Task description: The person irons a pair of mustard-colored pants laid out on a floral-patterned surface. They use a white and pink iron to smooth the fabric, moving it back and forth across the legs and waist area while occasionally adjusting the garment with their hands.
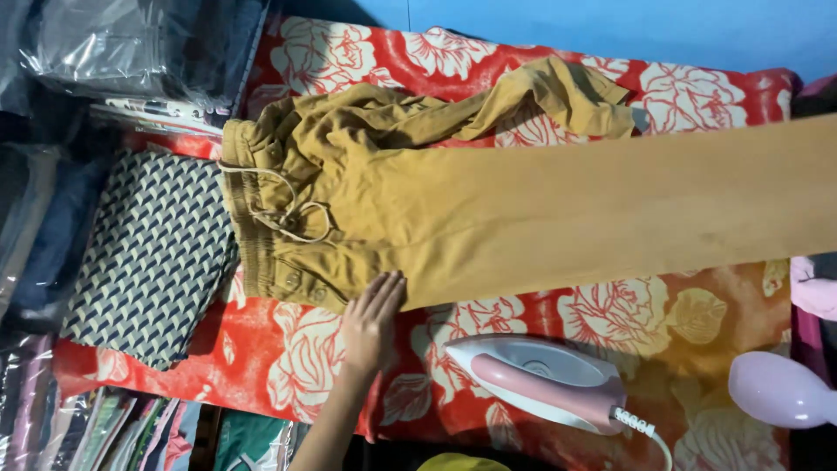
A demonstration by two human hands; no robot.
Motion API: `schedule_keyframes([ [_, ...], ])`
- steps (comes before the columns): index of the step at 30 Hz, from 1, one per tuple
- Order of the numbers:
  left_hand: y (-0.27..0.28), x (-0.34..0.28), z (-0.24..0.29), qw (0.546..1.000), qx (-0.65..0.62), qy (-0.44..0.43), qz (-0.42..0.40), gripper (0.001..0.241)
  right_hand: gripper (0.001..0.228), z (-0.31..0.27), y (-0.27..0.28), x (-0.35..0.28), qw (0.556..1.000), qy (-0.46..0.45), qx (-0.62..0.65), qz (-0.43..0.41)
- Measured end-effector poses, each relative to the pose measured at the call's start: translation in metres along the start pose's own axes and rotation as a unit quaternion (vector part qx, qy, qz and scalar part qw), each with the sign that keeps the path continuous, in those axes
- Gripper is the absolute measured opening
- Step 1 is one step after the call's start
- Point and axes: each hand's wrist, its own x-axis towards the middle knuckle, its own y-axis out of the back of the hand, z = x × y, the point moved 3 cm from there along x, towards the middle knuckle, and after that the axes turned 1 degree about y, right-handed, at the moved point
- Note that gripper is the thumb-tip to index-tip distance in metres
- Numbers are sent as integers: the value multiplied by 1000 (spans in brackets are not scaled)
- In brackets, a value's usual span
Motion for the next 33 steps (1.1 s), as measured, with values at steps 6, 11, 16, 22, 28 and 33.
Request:
schedule_keyframes([
  [6,-6,-4,-6,993,-91,60,-55,47,80,129,-72,78,994,-92,-14,55],
  [11,23,-10,-106,905,161,340,197,76,37,169,-137,41,964,-36,-86,248],
  [16,20,-9,-194,787,22,612,-67,76,61,164,-158,114,457,28,889,2],
  [22,8,-25,-219,800,-16,596,-65,61,35,97,-101,27,893,-246,369,72],
  [28,69,-36,-169,792,-100,592,-113,56,27,212,-120,118,904,-157,382,-107],
  [33,34,-97,-194,863,19,492,-110,58,17,222,-136,105,958,-42,278,-48],
])
